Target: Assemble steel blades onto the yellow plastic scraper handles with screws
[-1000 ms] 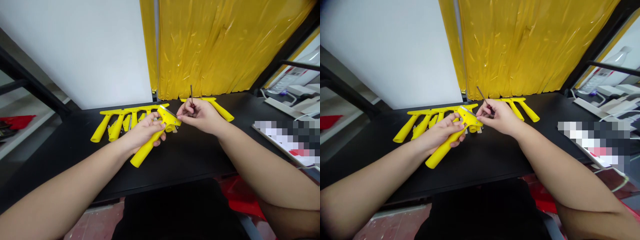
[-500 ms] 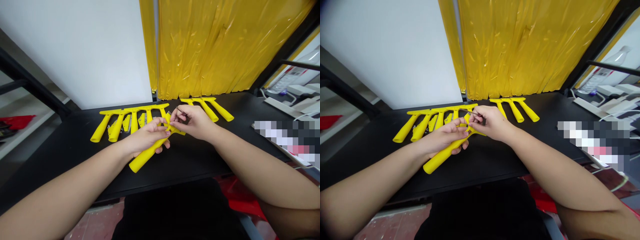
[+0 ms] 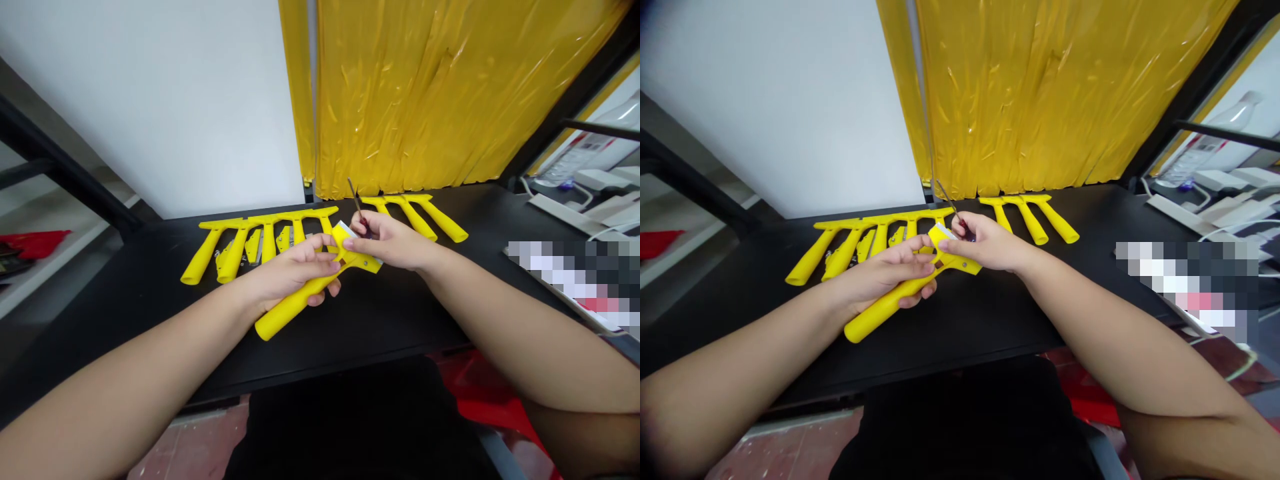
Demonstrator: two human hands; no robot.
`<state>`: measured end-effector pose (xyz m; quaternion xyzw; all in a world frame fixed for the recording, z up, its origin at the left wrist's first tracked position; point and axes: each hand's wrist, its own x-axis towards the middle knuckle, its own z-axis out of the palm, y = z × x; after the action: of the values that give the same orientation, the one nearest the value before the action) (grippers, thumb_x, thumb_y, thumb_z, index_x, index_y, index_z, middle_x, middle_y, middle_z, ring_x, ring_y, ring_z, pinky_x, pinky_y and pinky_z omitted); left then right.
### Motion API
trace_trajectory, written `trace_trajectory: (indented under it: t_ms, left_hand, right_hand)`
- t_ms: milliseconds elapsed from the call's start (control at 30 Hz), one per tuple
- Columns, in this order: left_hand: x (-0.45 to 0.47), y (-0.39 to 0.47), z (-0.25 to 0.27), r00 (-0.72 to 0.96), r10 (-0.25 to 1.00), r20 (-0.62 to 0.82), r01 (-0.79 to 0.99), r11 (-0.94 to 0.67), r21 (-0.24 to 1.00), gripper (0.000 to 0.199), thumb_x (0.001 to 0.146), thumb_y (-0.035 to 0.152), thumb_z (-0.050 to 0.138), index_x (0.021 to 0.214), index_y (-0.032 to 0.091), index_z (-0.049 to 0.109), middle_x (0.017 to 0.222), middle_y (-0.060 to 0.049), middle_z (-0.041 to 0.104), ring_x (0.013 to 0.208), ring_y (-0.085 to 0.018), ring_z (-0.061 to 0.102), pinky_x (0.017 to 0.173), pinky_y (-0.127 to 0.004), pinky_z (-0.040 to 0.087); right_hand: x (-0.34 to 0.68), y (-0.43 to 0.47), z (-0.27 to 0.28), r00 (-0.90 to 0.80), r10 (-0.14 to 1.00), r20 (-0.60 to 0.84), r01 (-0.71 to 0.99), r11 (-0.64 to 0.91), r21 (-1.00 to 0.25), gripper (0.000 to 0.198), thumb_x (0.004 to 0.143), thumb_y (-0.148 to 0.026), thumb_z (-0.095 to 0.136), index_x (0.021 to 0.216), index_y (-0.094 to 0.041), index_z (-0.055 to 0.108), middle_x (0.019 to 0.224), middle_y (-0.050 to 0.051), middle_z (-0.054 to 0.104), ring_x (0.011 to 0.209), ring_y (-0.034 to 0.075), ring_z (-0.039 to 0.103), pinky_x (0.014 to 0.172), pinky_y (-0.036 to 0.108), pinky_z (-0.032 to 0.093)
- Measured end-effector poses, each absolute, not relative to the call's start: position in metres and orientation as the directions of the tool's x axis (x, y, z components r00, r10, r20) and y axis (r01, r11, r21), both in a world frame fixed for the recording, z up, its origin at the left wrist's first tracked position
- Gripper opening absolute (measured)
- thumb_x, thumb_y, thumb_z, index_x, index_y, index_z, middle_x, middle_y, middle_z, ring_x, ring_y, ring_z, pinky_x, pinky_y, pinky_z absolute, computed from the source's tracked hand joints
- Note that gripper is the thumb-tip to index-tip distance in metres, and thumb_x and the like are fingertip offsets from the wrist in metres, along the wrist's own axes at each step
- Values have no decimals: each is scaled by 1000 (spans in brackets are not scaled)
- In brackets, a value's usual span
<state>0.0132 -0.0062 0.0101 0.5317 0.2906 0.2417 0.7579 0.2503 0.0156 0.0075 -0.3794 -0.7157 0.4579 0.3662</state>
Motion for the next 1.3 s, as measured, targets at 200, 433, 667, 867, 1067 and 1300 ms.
trace_trajectory:
  t_ms: [200, 433, 667, 867, 1067, 1300]
  left_hand:
    - [13, -4, 14, 652, 740, -164, -157, 344, 926, 43, 89, 20, 84, 116, 23, 50, 94, -2, 69, 65, -13, 68, 42, -15, 42]
    - [15, 0, 14, 479, 866, -140, -278, 301, 912, 44, 87, 14, 84, 112, 23, 49, 90, -2, 68, 64, -13, 67, 43, -15, 41]
    - [15, 6, 10, 432, 892, -130, -318, 286, 904, 46, 84, 13, 86, 113, 23, 51, 90, -3, 69, 65, -14, 68, 42, -15, 39]
    - [15, 5, 8, 448, 886, -120, -298, 274, 914, 49, 83, 16, 88, 112, 24, 49, 91, -2, 70, 65, -14, 68, 43, -15, 40]
    - [15, 4, 6, 438, 897, -58, -243, 180, 953, 48, 85, 19, 86, 113, 24, 47, 89, 0, 67, 67, -14, 67, 45, -16, 45]
    - [21, -7, -1, 251, 959, 135, -66, -122, 990, 41, 90, 22, 81, 112, 26, 46, 116, -4, 62, 67, -12, 69, 44, -20, 50]
  right_hand:
    - [265, 26, 3, -290, 915, 279, 247, 354, -902, 27, 95, -42, 68, 92, -26, 47, 73, -5, 45, 65, 15, 41, 60, 31, 34]
    - [287, 19, 16, -282, 812, 511, 462, 582, -669, 17, 94, -30, 71, 100, -25, 56, 90, 1, 61, 77, 18, 54, 73, 34, 44]
    - [289, 14, 20, -334, 797, 503, 482, 603, -636, 18, 93, -31, 74, 103, -25, 60, 89, 1, 61, 73, 18, 55, 68, 33, 43]
    - [287, 14, 18, -345, 802, 487, 512, 596, -619, 18, 93, -31, 74, 100, -26, 58, 84, 0, 59, 69, 17, 51, 65, 33, 41]
    - [288, 14, 20, -346, 775, 529, 600, 616, -510, 16, 93, -32, 74, 101, -26, 62, 87, 3, 66, 73, 21, 58, 69, 36, 45]
    - [275, -2, 26, -282, 646, 709, 593, 698, -401, 14, 95, -41, 76, 98, -28, 74, 96, 10, 73, 84, 28, 63, 80, 45, 50]
